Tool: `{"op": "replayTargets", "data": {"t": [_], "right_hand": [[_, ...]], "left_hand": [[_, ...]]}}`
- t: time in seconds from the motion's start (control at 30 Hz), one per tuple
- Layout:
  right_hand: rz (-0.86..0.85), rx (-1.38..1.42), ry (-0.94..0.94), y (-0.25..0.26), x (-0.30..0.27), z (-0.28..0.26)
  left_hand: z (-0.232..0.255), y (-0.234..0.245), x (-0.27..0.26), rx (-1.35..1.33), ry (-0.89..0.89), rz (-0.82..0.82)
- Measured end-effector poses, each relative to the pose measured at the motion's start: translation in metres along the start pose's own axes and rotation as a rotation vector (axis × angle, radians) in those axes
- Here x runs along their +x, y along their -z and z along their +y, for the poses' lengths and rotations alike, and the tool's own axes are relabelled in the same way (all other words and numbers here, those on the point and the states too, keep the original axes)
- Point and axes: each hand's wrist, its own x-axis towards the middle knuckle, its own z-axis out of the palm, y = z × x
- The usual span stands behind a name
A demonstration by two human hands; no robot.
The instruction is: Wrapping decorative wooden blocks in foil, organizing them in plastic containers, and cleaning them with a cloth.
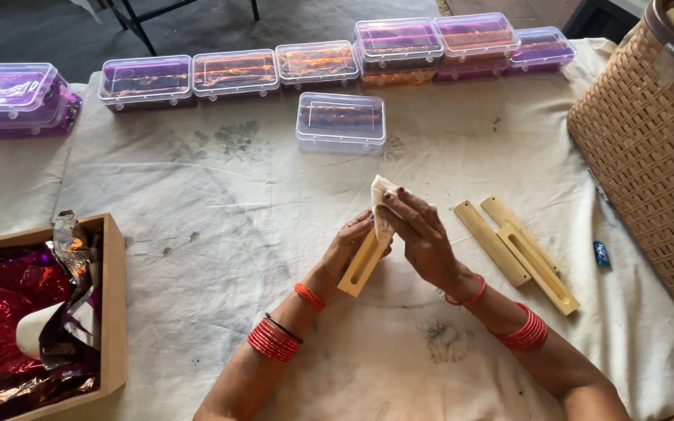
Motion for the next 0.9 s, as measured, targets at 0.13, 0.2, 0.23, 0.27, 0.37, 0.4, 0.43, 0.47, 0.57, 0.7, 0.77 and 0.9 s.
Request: {"op": "replayTargets", "data": {"t": [0.13, 0.2, 0.23, 0.27, 0.37, 0.4, 0.43, 0.47, 0.57, 0.7, 0.77, 0.9], "right_hand": [[-0.09, 0.196, 0.149, -0.029, -0.022, -0.026], [-0.128, 0.283, 0.218, -0.035, -0.029, -0.033], [-0.158, 0.366, 0.284, -0.039, -0.032, -0.038], [-0.156, 0.37, 0.283, -0.036, -0.027, -0.038], [-0.16, 0.276, 0.368, -0.018, -0.012, -0.025], [-0.12, 0.195, 0.223, -0.01, -0.007, -0.015], [-0.081, 0.114, 0.079, -0.003, -0.001, -0.005], [-0.083, 0.11, 0.077, 0.0, 0.0, -0.002], [-0.028, 0.003, -0.103, 0.002, 0.005, 0.005], [-0.102, 0.132, 0.186, -0.014, -0.008, -0.009], [-0.125, 0.176, 0.275, -0.025, -0.02, -0.015], [-0.114, 0.246, 0.204, -0.031, -0.035, 0.014]], "left_hand": [[0.015, -0.01, -0.004, -0.017, -0.076, 0.041], [0.016, -0.009, -0.005, -0.03, -0.103, 0.06], [0.018, -0.008, -0.007, -0.038, -0.125, 0.075], [0.018, -0.01, -0.008, -0.036, -0.124, 0.08], [0.011, -0.011, -0.007, -0.024, -0.092, 0.091], [0.007, -0.008, -0.006, -0.001, -0.066, 0.085], [0.003, -0.005, -0.005, 0.022, -0.042, 0.079], [0.001, -0.005, -0.005, 0.02, -0.039, 0.076], [0.003, -0.004, -0.002, 0.053, -0.017, 0.068], [0.013, -0.003, -0.006, -0.012, -0.081, 0.066], [0.019, -0.011, -0.01, -0.023, -0.066, 0.083], [0.016, -0.021, -0.011, 0.063, -0.011, 0.159]]}}
